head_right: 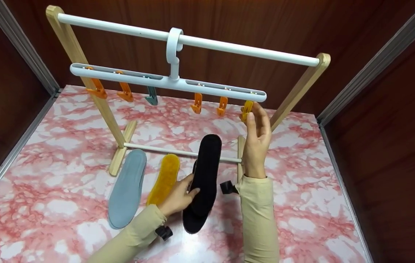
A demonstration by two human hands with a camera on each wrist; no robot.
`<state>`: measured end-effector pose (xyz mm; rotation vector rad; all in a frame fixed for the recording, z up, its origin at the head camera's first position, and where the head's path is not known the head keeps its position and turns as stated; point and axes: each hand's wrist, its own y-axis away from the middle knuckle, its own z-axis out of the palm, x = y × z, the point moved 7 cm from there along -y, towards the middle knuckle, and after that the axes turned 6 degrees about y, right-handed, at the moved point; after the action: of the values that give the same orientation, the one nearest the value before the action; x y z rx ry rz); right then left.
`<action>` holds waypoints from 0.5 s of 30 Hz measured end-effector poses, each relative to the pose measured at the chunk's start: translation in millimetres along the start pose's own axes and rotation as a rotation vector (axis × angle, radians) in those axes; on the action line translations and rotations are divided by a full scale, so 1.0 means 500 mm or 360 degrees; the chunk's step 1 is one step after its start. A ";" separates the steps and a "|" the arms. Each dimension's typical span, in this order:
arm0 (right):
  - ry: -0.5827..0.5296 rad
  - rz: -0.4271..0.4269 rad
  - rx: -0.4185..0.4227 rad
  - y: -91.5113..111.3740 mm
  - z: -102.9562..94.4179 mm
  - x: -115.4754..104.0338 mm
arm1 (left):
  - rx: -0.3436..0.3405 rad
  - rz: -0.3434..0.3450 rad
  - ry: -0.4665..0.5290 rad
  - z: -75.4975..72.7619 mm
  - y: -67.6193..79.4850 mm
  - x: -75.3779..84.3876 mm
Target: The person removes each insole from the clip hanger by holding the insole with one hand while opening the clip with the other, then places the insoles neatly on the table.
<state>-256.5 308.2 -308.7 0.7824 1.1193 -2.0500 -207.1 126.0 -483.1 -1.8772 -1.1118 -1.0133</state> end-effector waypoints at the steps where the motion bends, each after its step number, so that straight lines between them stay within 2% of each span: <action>1: -0.0005 -0.0002 0.0003 0.000 -0.001 0.000 | -0.0001 -0.0010 0.0000 0.000 0.003 -0.004; 7: -0.0009 -0.0003 0.0022 0.000 -0.008 -0.003 | -0.0023 -0.0100 0.0067 0.005 0.013 -0.030; 15: -0.0004 0.0006 -0.0032 0.006 -0.002 -0.007 | -0.0047 -0.0220 0.0147 0.011 0.020 -0.058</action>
<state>-252.0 308.6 -307.8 0.7709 1.1343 -2.0335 -205.8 117.2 -513.0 -1.7770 -1.1910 -1.1878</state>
